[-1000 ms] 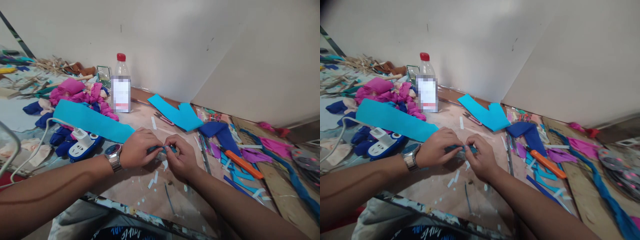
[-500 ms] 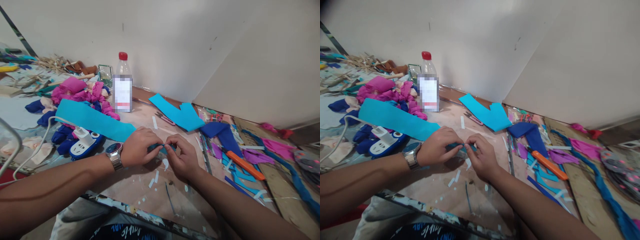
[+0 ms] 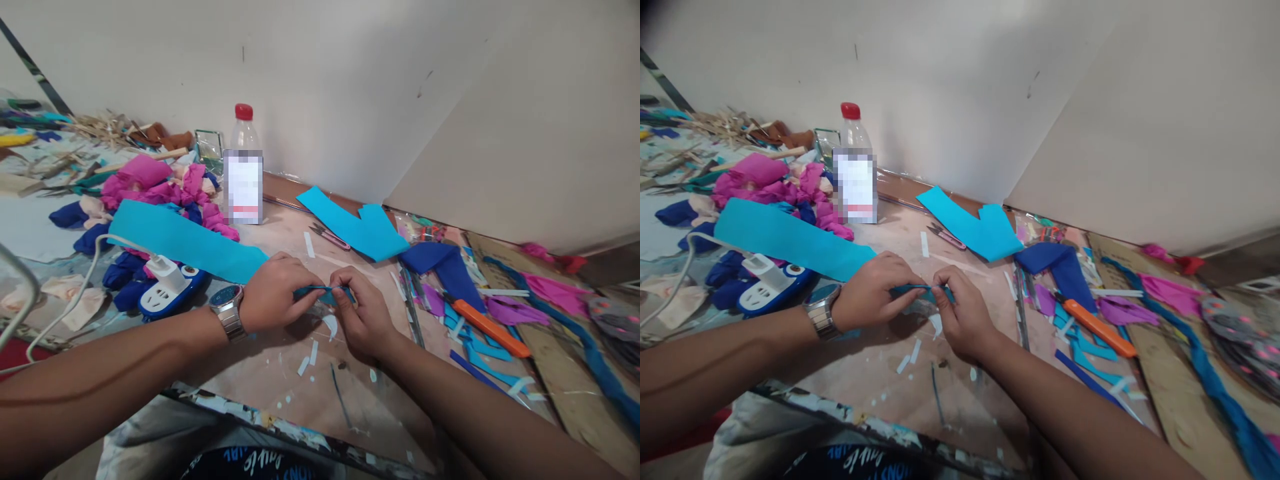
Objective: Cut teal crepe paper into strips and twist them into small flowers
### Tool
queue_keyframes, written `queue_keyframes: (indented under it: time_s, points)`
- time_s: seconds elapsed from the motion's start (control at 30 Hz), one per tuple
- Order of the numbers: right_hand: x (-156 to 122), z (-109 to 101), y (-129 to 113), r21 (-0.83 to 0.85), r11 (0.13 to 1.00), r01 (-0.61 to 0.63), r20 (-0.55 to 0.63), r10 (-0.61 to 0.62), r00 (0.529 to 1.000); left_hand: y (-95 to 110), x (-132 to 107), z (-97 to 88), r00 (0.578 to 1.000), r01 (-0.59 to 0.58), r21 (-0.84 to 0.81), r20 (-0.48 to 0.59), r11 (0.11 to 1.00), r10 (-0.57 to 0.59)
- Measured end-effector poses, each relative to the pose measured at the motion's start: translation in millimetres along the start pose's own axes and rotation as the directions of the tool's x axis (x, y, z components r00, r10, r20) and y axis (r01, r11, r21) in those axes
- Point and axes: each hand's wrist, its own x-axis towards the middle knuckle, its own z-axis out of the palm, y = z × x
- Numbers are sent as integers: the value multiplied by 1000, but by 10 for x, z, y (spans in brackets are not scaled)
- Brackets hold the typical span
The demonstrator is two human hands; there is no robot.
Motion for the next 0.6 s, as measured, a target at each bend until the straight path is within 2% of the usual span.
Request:
queue_keyframes:
  time_s: [0.13, 0.3, 0.47, 0.6]
  points:
    - [15, -5, -9, -5, 1000, -10, -27, 10, 1000, -6, 6, -6, 999, 40, -21, 1, 999, -40]
    - [21, -13, -8, -23, 1000, 17, -19, -18, 1000, -23, 16, -7, 986, 162, -131, 56, 978, -155]
    - [19, -23, -4, -51, 999, -3, -62, -1, 998, -18, 26, -34, 978, 194, -135, 104, 972, -181]
    - [13, -37, 1, -8, 999, -35, -77, 34, 996, -10, 34, -62, 968, 232, -189, 138, 954, -208]
